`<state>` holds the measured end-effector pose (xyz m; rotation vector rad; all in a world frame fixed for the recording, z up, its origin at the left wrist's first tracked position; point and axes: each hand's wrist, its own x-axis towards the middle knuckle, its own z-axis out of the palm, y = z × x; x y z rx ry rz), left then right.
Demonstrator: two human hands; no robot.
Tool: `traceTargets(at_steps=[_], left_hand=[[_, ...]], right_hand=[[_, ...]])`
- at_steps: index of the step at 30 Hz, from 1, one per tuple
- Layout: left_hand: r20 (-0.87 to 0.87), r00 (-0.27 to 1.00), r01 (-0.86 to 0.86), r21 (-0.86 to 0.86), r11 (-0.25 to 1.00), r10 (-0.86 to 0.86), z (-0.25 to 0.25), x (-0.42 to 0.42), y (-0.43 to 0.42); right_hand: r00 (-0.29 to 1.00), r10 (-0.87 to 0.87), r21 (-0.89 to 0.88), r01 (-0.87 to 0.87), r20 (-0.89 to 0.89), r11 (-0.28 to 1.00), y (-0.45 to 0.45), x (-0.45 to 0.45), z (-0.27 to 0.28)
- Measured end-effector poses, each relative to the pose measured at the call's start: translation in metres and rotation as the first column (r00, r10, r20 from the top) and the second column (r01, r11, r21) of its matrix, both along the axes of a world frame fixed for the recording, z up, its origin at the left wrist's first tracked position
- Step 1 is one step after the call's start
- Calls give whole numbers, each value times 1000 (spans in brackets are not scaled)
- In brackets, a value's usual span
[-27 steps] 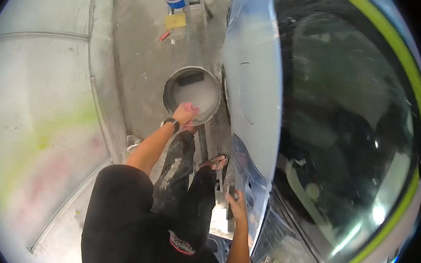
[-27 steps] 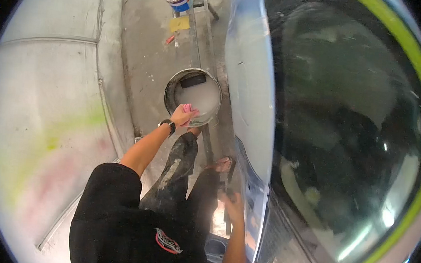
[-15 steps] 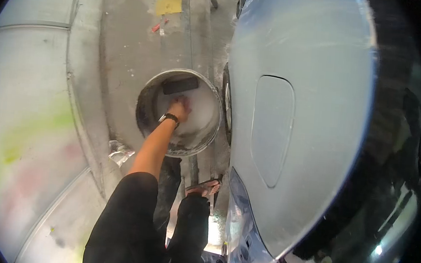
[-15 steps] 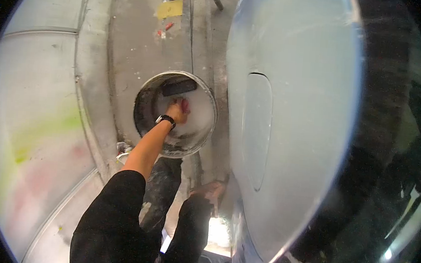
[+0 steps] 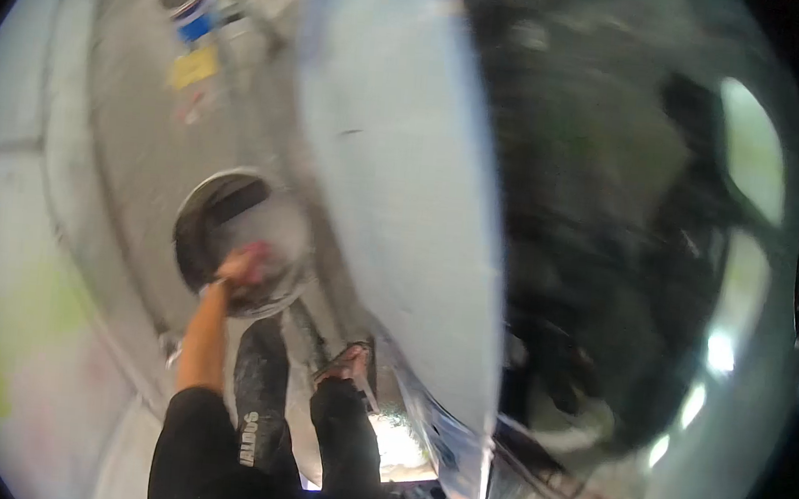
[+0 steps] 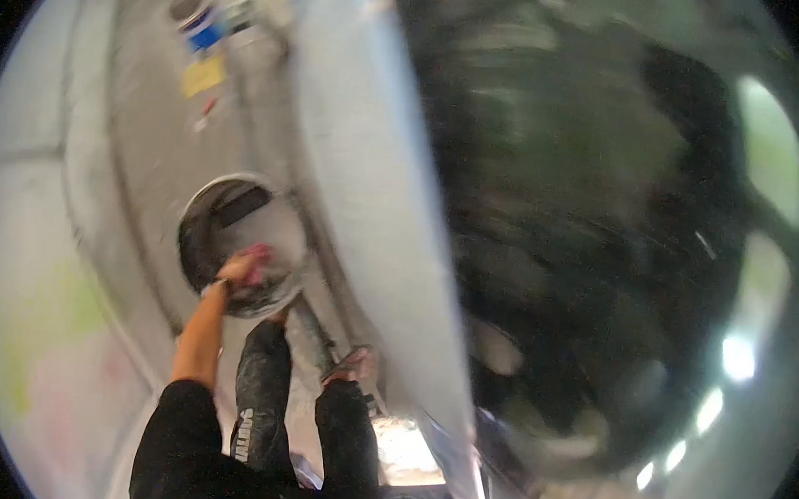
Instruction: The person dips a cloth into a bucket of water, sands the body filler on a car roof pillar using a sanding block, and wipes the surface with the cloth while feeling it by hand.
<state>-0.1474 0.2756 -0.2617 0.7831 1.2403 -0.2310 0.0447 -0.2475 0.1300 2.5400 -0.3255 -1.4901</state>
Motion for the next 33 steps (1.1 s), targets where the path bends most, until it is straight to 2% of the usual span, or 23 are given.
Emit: traceTargets(at_steps=[2, 3, 5, 6, 9, 10, 11, 12, 13, 15, 16, 17, 18, 19, 20, 21, 22, 23, 24, 26, 28, 31, 33], left_hand=[[218, 920, -278, -225, 934, 326, 69, -21, 23], [328, 878, -305, -179, 935, 349, 154, -10, 38], [506, 787, -282, -213, 936, 352, 226, -8, 55], [536, 781, -233, -227, 946, 321, 283, 1, 71], [704, 599, -202, -328, 923, 382, 359, -7, 91], [700, 637, -188, -264, 946, 322, 404, 10, 105], [704, 654, -184, -206, 961, 276, 470, 40, 112], [713, 658, -183, -159, 970, 241, 528, 70, 111], [782, 608, -82, -112, 990, 139, 567, 93, 113], [862, 502, 62, 48, 997, -72, 652, 151, 106], [873, 451, 99, 158, 982, -186, 698, 182, 97], [838, 441, 107, 306, 946, -321, 737, 214, 74], [842, 256, 223, 426, 877, -474, 769, 247, 68], [758, 238, 298, 538, 789, -607, 815, 273, 51], [658, 196, 365, 639, 677, -727, 860, 299, 34], [751, 168, 335, 565, 754, -638, 876, 328, 2], [676, -7, 262, 712, 652, -736, 906, 353, -22], [351, -129, 75, 936, 344, -927, 934, 383, -39], [70, -125, -148, 985, 89, -990, 976, 395, -69], [-97, -232, -276, 961, -30, -968, 1013, 429, -121], [-80, -322, -373, 926, 49, -943, 1014, 468, -170], [-318, -218, -423, 883, -204, -923, 1021, 488, -209], [-409, -146, -382, 863, -330, -901, 1027, 490, -219]], right_hand=[[998, -62, -26, 62, 14, 998, 10, -9, 42], [995, -102, -48, 102, 4, 994, 16, -7, 73], [987, -159, -21, 158, -37, 987, 24, 2, 134], [984, -172, 49, 174, -51, 983, 27, 2, 163], [984, -176, 432, 171, -29, 886, 35, 14, 211], [980, -179, 599, 196, -88, 776, 76, 31, 240], [980, -185, 653, 190, -77, 733, 76, 38, 244], [986, -75, 713, -57, 152, 699, 94, 45, 287], [977, -120, 735, -50, 177, 677, 90, 50, 298], [917, -200, 829, -198, 345, 522, 139, 65, 411], [883, -190, 809, -283, 430, 515, 154, 75, 462], [806, -152, 751, -441, 572, 492, 150, 85, 486], [704, -126, 669, -581, 699, 463, 147, 98, 509], [603, -168, 616, -688, 780, 384, 141, 115, 526], [526, -115, 513, -721, 843, 466, 143, 131, 553], [339, -93, 341, -813, 936, 472, 140, 153, 559], [214, -42, 209, -859, 976, 468, 139, 180, 565], [161, 35, 121, -852, 986, 510, 139, 203, 570], [76, 63, 36, -873, 995, 486, 142, 223, 571], [149, 42, 121, -913, 988, 389, 159, 266, 560], [173, 106, 124, -924, 979, 363, 157, 284, 549], [111, 180, 32, -920, 977, 390, 131, 289, 541], [30, 70, 3, -931, 997, 365, 87, 273, 542]])
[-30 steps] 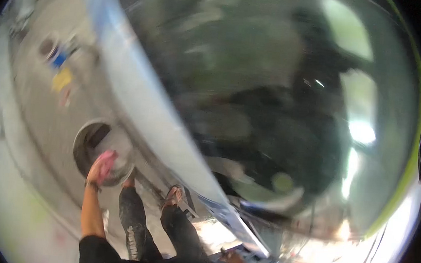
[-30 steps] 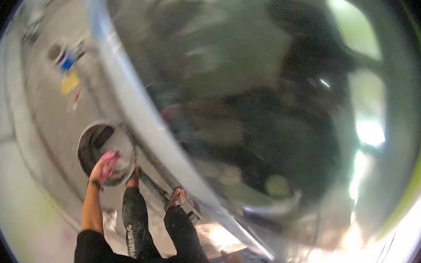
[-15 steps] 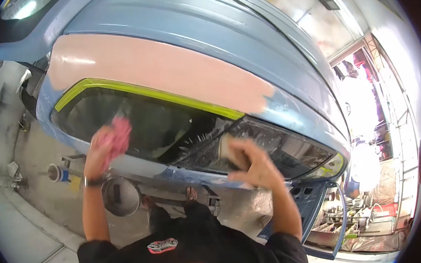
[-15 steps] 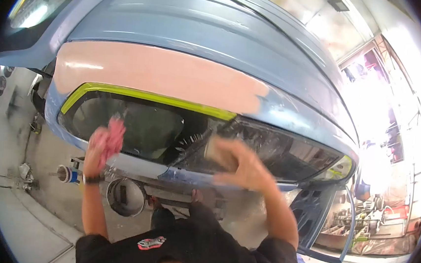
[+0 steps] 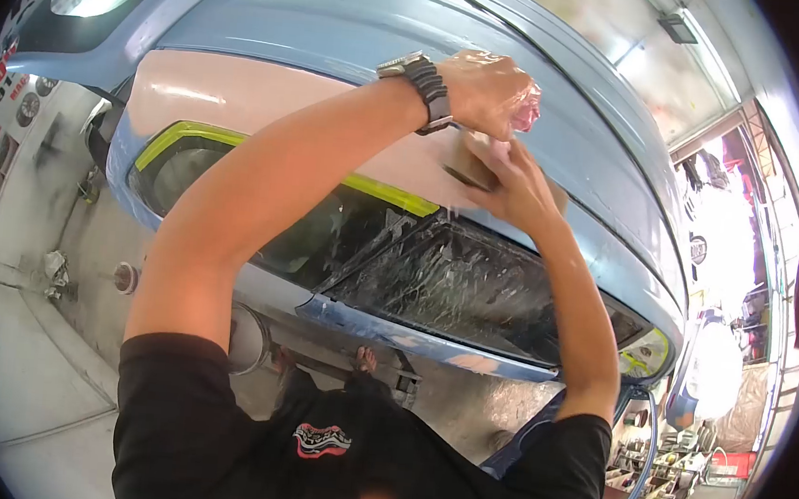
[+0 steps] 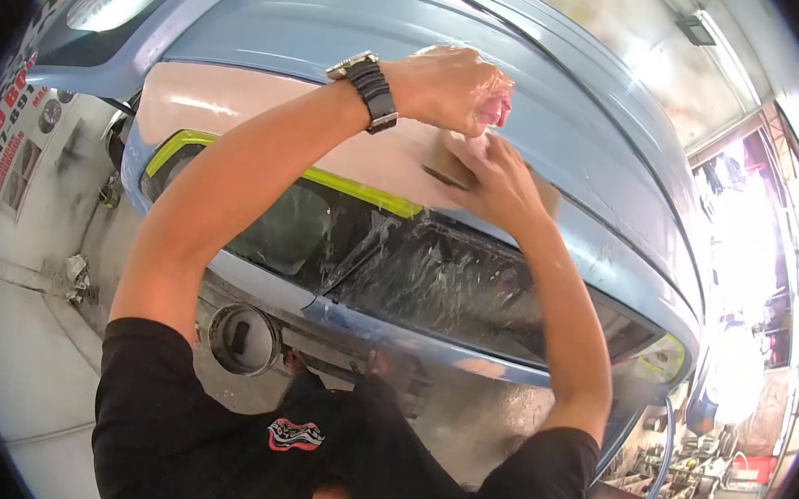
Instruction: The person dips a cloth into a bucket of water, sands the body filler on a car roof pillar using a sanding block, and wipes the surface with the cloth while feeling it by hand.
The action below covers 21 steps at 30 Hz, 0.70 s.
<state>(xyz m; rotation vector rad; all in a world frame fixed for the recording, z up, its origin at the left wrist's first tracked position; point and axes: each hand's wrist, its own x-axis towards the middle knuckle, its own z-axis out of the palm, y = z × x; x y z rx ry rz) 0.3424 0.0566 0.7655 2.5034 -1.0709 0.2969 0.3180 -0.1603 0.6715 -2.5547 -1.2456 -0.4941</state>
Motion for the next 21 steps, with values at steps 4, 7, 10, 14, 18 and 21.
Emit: traceTargets(at_steps=[4, 7, 10, 14, 18, 21], left_hand=[[3, 1000, 18, -49, 999, -18, 1, 2, 19], [64, 997, -23, -142, 990, 33, -18, 18, 28], [10, 993, -113, -254, 961, 120, -32, 21, 55], [-15, 914, -369, -443, 817, 405, -75, 15, 175], [-98, 851, -473, -571, 671, 517, -143, 9, 277], [68, 709, -527, -610, 592, 702, -144, 2, 264]], right_hand=[[998, -5, -67, 10, 63, 998, 27, 5, -7], [999, 39, 40, -39, -14, 998, 113, 63, -56], [988, 147, -117, -141, 43, 983, 136, 72, -35], [987, 119, -51, -114, 112, 992, -21, 13, -11], [996, 53, -86, -47, 69, 995, 9, 7, -10], [996, 46, -121, -37, 78, 992, 141, 22, -16]])
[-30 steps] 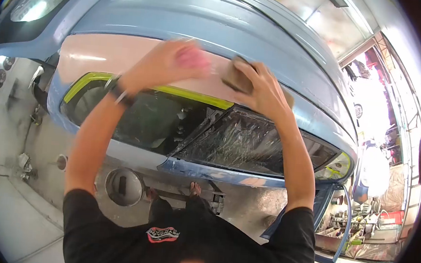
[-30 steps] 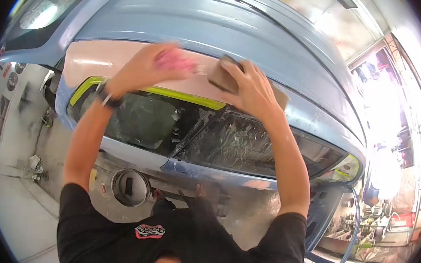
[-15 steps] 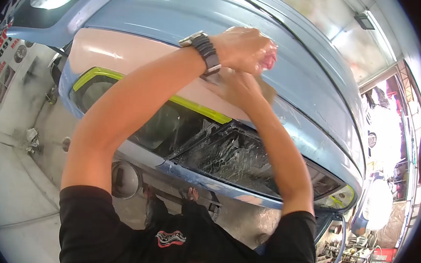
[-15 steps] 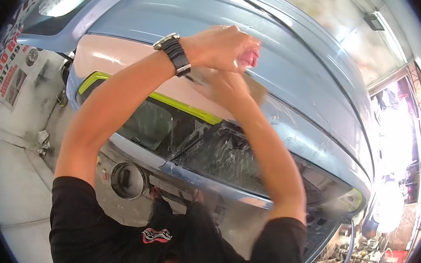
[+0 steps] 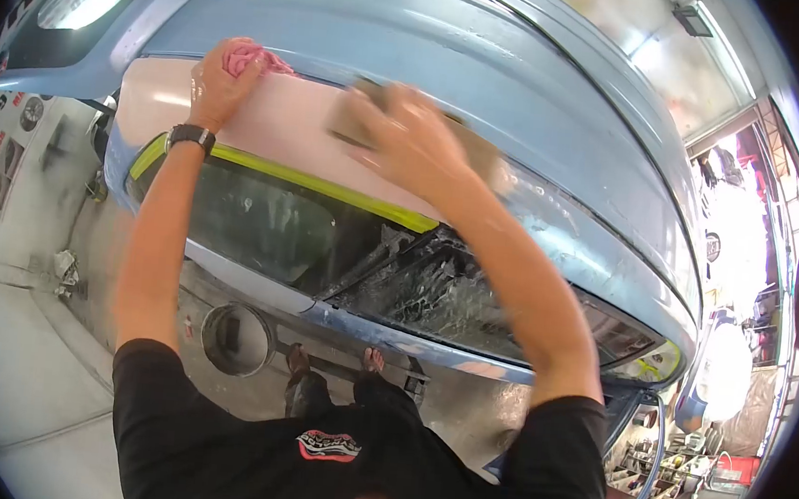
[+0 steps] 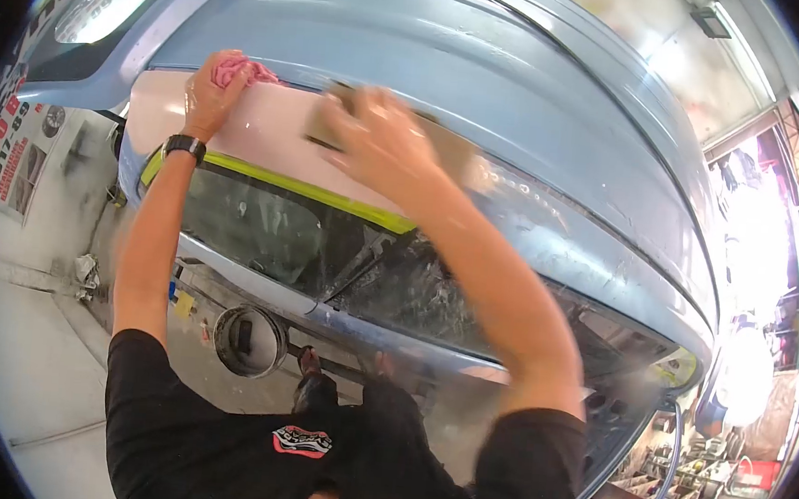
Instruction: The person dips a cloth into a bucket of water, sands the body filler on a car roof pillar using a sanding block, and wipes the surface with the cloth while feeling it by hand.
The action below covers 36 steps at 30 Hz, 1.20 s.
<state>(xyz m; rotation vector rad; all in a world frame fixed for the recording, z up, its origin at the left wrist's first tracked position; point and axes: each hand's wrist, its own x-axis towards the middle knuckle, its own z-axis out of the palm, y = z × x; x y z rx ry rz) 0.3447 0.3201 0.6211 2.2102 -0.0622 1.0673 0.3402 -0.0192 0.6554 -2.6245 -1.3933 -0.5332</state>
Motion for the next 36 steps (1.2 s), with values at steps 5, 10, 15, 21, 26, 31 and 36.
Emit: traceTargets(at_steps=[5, 10, 15, 21, 26, 31, 36], left_hand=[[-20, 999, 33, 38, 999, -33, 9, -8, 9], [26, 1000, 11, -81, 997, -9, -9, 0, 25], [30, 998, -44, -98, 994, 47, -9, 4, 17], [9, 997, -81, -82, 993, 82, -17, 10, 25], [28, 995, -90, -68, 994, 92, -4, 3, 13], [43, 993, -103, -69, 992, 106, -4, -2, 10], [46, 995, -86, -77, 993, 90, -7, 5, 14]], right_hand=[[994, 39, 1, -39, -105, 999, -29, -3, 15], [1000, -4, 35, 3, 26, 999, -137, -10, 3], [996, 33, 11, -32, -85, 999, 43, 12, 2], [998, 13, -8, -13, -67, 1000, -63, -3, 12], [993, -45, -19, 43, -113, 999, -107, -11, 15], [994, 84, 96, -78, -64, 992, 78, 15, 3], [998, -5, 35, 7, -59, 999, -60, 3, 1]])
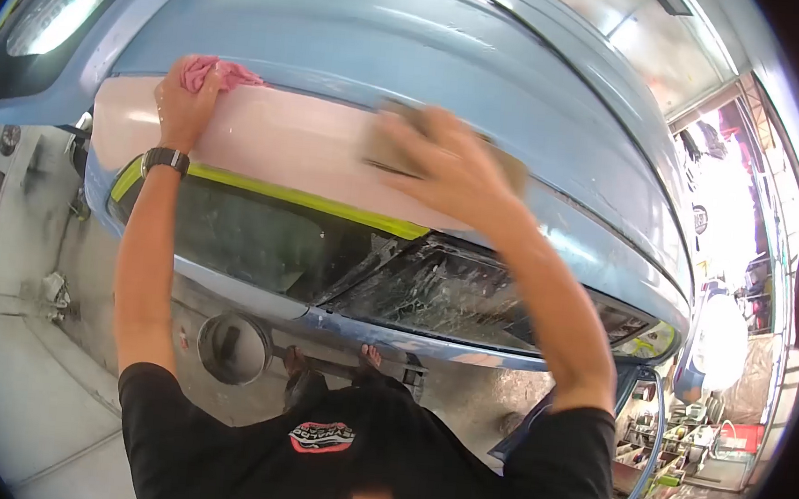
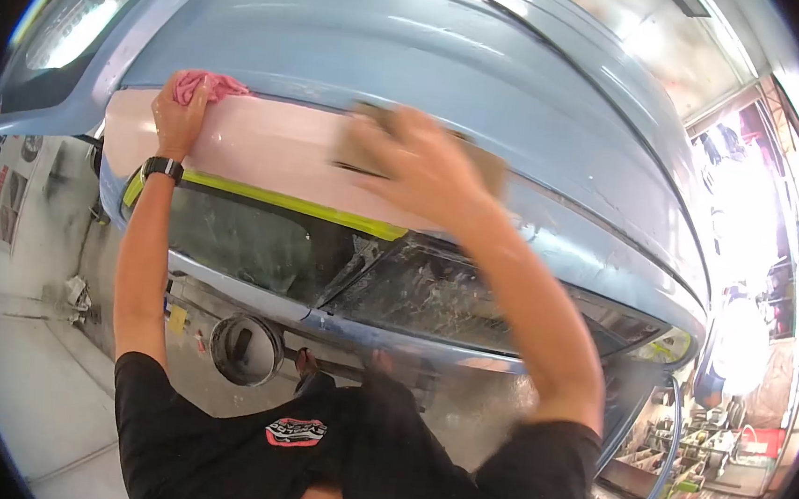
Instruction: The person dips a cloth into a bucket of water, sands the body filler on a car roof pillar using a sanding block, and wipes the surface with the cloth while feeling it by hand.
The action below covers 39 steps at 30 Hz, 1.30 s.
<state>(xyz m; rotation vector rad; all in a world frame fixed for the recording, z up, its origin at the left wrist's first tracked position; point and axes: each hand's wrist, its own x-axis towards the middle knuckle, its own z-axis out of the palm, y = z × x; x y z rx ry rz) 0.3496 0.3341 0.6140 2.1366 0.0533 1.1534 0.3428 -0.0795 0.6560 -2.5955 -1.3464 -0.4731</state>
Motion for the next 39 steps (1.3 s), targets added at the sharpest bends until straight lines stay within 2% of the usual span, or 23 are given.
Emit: traceTargets(at_steps=[2, 3, 5, 6, 8, 11, 12, 14, 15, 17, 20, 24, 27, 28, 32, 35, 39], left_hand=[[11, 1000, 15, -21, 1000, -15, -1, 1, -2], [28, 1000, 15, -32, 999, -14, -1, 2, -2], [-17, 1000, 2, -40, 999, -3, 2, 3, 0], [-40, 999, 1, -39, 999, -2, 4, 1, -1], [-10, 1000, 9, -50, 999, -10, 6, 1, -4], [58, 997, 50, -58, 997, -47, -5, 3, -7], [86, 994, 65, -53, 996, -60, -7, 6, 0], [38, 999, -12, -7, 1000, 12, 4, 1, -2], [2, 999, -44, 14, 999, 44, 5, -2, -6], [1, 1000, -12, -56, 998, 12, 10, -3, -9], [-11, 1000, -6, -93, 996, 5, 10, -4, -12], [0, 1000, -6, -122, 992, 6, 8, -3, -9], [15, 1000, 25, -140, 990, -23, 7, 0, -8], [11, 1000, 10, -123, 992, -9, 10, -2, -9], [-4, 1000, 10, -65, 998, -10, 15, -6, -11], [26, 1000, 13, -63, 998, -12, 9, -1, -11], [7, 1000, 8, -78, 997, -8, 9, -4, -9]], right_hand=[[995, -46, -43, 43, -84, 998, -82, -10, 4], [998, -44, -37, 42, -55, 998, -72, -6, 5], [998, -59, -2, 59, 1, 998, -44, -10, 7], [996, -54, -21, 52, -77, 998, 2, -3, 13], [997, 39, 13, -39, -61, 999, 85, 13, 9], [991, 129, 108, -123, -48, 987, 121, 25, 5], [995, 91, 21, -91, -33, 996, 104, 23, 2], [997, 3, -73, -9, -72, 997, 30, 3, 14], [999, -14, -85, 9, -49, 996, -12, -3, 14], [999, -30, -47, 29, -29, 998, -79, -10, 5], [990, -115, -95, 107, -86, 990, -3, -11, 16], [993, 116, 33, -116, -11, 993, 160, 16, 11], [984, 162, -42, -165, -68, 985, 125, 21, 12], [994, 110, -21, -111, -24, 994, 86, 20, 4], [997, -17, -25, 16, -74, 1000, -59, -6, 14], [997, -35, -62, 31, -63, 998, 13, -3, 17], [988, 150, 112, -152, 23, 982, 183, 28, -5]])
